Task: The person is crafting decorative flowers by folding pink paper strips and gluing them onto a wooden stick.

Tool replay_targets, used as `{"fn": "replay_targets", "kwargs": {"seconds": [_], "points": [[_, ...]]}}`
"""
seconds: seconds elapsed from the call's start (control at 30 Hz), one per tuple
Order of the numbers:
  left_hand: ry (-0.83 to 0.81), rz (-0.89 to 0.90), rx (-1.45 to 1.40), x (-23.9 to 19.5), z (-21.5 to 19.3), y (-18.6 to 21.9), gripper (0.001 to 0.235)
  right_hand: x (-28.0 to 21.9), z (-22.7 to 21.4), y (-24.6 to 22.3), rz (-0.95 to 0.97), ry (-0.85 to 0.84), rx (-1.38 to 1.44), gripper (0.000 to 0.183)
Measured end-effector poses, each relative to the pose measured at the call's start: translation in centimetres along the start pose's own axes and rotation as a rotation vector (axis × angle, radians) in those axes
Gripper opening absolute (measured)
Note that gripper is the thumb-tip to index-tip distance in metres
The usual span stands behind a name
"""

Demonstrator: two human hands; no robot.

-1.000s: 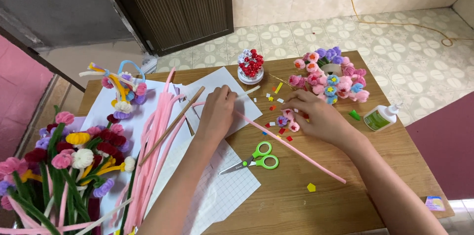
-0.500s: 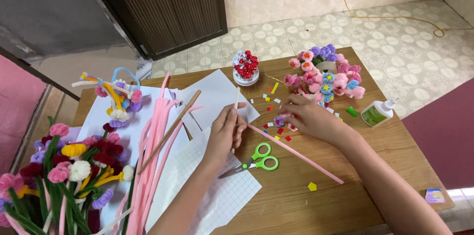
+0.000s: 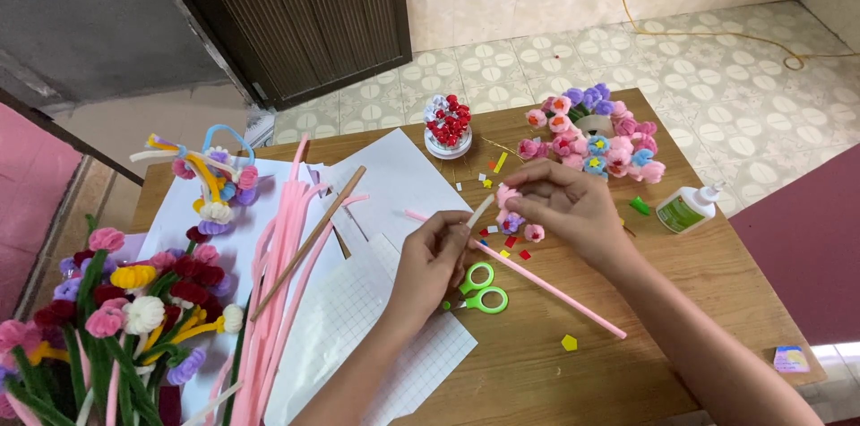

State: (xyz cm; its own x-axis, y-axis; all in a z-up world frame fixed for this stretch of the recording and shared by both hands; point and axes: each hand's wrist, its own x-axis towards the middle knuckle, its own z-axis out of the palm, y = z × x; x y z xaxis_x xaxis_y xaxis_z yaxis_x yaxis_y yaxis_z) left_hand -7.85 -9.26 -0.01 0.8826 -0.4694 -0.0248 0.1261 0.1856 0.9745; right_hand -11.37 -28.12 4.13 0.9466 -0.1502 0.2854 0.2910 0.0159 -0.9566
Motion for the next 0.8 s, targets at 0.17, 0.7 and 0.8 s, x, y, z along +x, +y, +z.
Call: {"fn": "replay_targets", "kwargs": {"seconds": [0.17, 0.7, 0.8], "points": [[-0.045, 0.012, 0.207, -0.3, -0.3, 0.0, 0.024, -0.3, 1.4, -1.7, -0.311, -0.062, -0.462, 0.027], [-0.007, 0.038, 0.261, -0.7, -0.2, 0.6, 0.007, -1.2, 2.0, 0.6, -0.191, -0.113, -0.332, 0.021], [0.005, -0.047, 0.187, -0.8, 0.2, 0.9, 0.007, -1.4, 2.1, 0.6, -0.212, -0.096, -0.351, 0.019]]}}
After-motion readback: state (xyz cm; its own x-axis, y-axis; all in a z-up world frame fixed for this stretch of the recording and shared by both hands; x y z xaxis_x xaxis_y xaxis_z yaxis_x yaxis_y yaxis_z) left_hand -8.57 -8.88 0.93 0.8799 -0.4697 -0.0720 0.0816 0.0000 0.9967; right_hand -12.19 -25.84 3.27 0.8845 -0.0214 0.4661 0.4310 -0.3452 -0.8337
